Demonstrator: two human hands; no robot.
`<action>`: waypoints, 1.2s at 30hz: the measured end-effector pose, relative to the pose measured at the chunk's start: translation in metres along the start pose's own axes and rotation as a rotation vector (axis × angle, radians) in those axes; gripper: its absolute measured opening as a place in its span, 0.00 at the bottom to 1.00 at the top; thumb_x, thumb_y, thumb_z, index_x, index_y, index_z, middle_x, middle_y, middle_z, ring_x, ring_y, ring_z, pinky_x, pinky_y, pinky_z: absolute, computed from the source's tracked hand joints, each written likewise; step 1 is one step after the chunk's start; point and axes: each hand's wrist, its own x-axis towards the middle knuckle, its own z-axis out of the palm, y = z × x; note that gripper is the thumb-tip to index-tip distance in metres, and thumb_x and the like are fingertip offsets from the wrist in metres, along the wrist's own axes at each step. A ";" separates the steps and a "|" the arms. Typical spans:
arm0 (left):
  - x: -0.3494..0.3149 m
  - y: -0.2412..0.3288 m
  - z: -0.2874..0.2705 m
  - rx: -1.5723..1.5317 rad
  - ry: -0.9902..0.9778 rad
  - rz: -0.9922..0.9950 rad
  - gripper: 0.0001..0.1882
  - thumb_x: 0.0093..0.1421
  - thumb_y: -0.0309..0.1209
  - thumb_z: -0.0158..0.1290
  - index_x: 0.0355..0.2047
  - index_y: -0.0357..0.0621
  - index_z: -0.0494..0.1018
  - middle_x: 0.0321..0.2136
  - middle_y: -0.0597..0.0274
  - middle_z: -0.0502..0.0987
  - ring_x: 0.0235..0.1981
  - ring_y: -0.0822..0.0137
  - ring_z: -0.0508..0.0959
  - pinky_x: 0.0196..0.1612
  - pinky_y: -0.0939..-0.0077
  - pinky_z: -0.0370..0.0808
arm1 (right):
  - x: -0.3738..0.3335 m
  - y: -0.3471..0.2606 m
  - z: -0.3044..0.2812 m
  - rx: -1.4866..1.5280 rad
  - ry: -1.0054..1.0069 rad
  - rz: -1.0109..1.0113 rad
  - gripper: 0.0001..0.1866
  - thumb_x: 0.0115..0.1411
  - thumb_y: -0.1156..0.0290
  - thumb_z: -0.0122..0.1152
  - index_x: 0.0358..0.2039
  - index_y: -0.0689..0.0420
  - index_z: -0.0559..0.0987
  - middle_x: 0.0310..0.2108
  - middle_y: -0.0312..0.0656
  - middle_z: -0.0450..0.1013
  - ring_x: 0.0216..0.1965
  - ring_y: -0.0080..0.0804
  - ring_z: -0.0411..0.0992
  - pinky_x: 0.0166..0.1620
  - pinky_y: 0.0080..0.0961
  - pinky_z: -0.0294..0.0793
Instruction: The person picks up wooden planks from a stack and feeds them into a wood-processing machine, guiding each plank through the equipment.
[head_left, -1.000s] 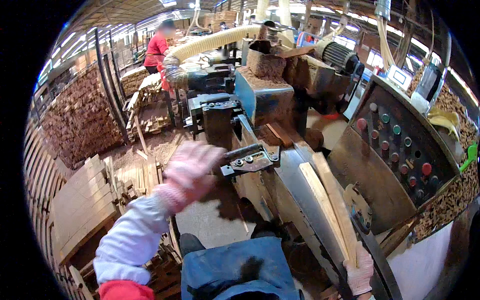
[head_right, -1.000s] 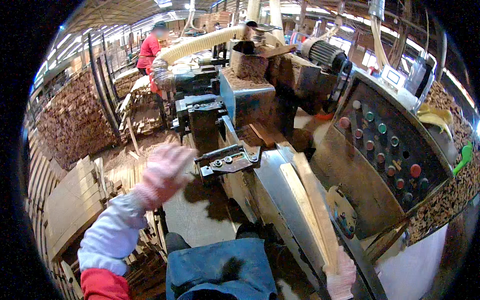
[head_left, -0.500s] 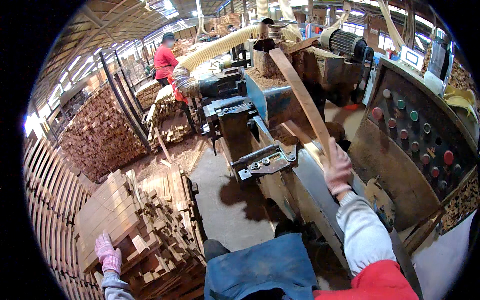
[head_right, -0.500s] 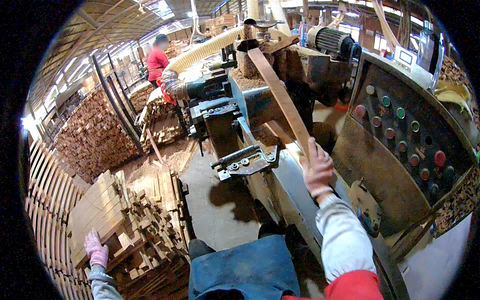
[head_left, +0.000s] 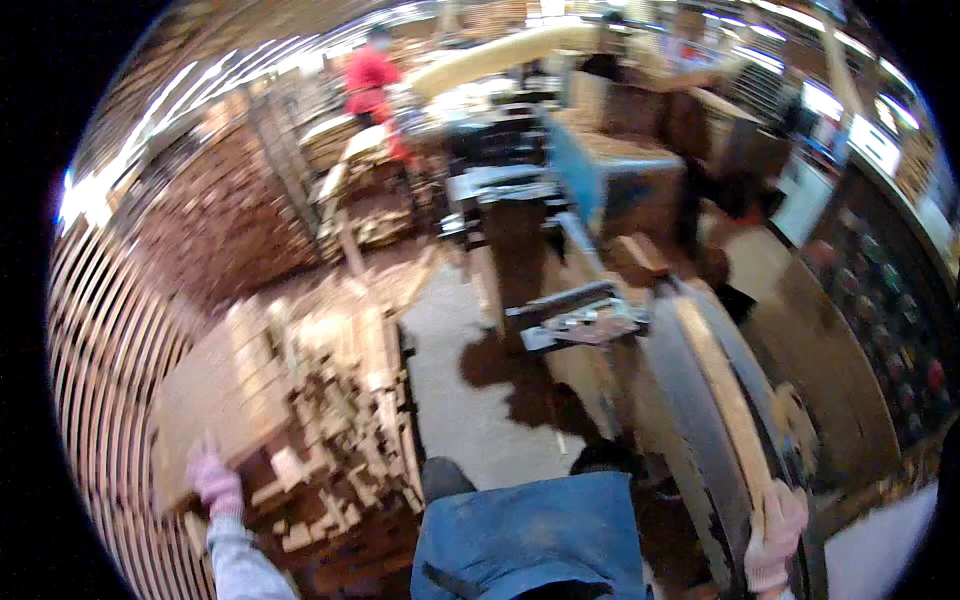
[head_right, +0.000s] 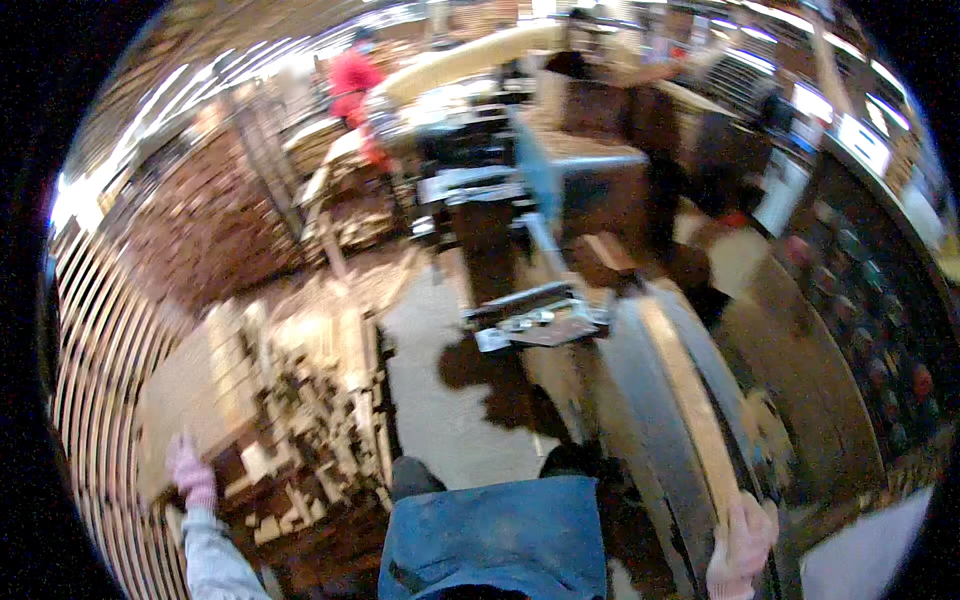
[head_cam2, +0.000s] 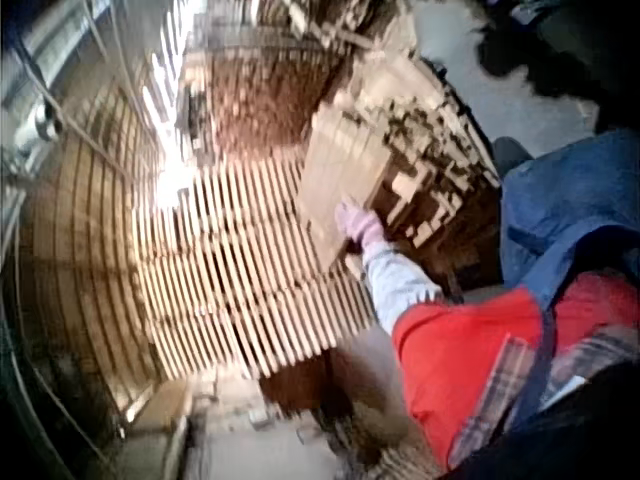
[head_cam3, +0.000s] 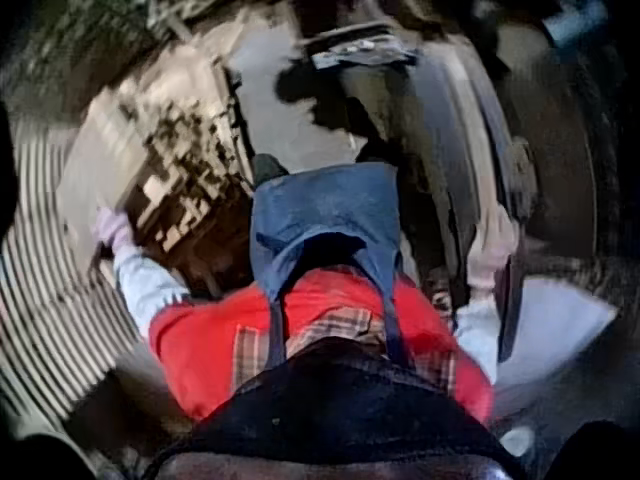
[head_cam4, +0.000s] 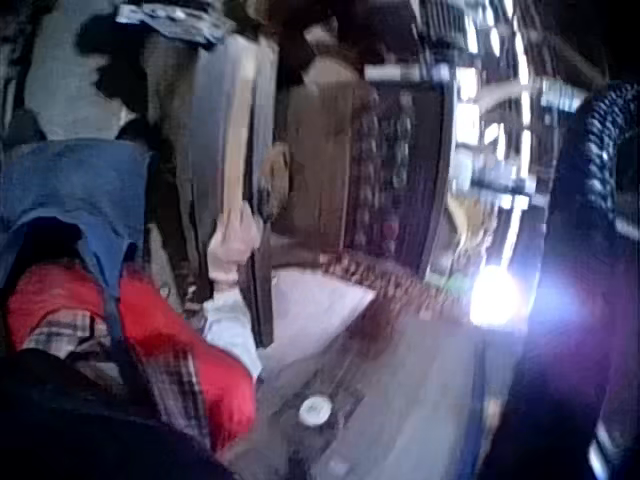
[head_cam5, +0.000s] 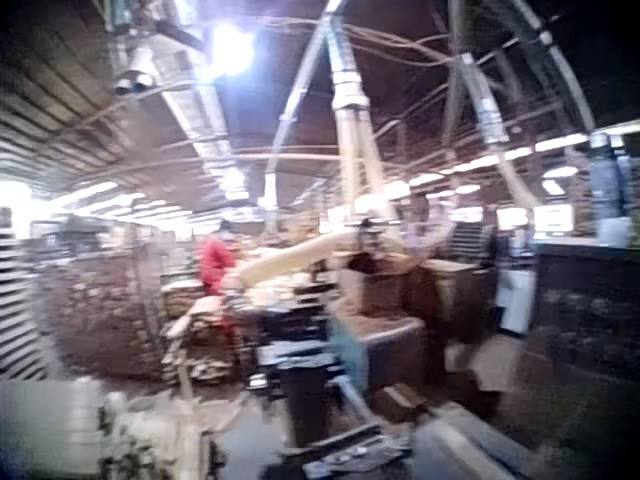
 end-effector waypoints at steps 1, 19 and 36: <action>-0.002 0.002 -0.009 -0.025 -0.036 -0.043 0.39 0.56 0.22 0.52 0.70 0.57 0.64 0.65 0.49 0.68 0.67 0.46 0.65 0.69 0.53 0.61 | 0.001 0.004 0.003 0.019 -0.050 -0.004 0.28 0.53 0.81 0.58 0.57 0.67 0.75 0.51 0.58 0.74 0.50 0.62 0.71 0.56 0.58 0.66; -0.034 0.296 -0.210 -0.330 0.329 1.186 0.06 0.60 0.37 0.53 0.33 0.51 0.76 0.27 0.66 0.80 0.34 0.60 0.82 0.42 0.58 0.75 | 0.219 -0.115 0.144 0.683 -0.222 -0.331 0.42 0.50 0.72 0.75 0.67 0.59 0.69 0.66 0.50 0.67 0.68 0.47 0.64 0.70 0.39 0.62; 0.250 0.210 -0.088 -0.559 0.097 0.539 0.29 0.61 0.48 0.58 0.58 0.45 0.69 0.54 0.44 0.72 0.54 0.47 0.75 0.57 0.60 0.69 | -0.055 -0.029 -0.047 -0.257 -0.305 0.386 0.38 0.49 0.69 0.71 0.62 0.62 0.71 0.42 0.51 0.77 0.43 0.56 0.72 0.46 0.45 0.72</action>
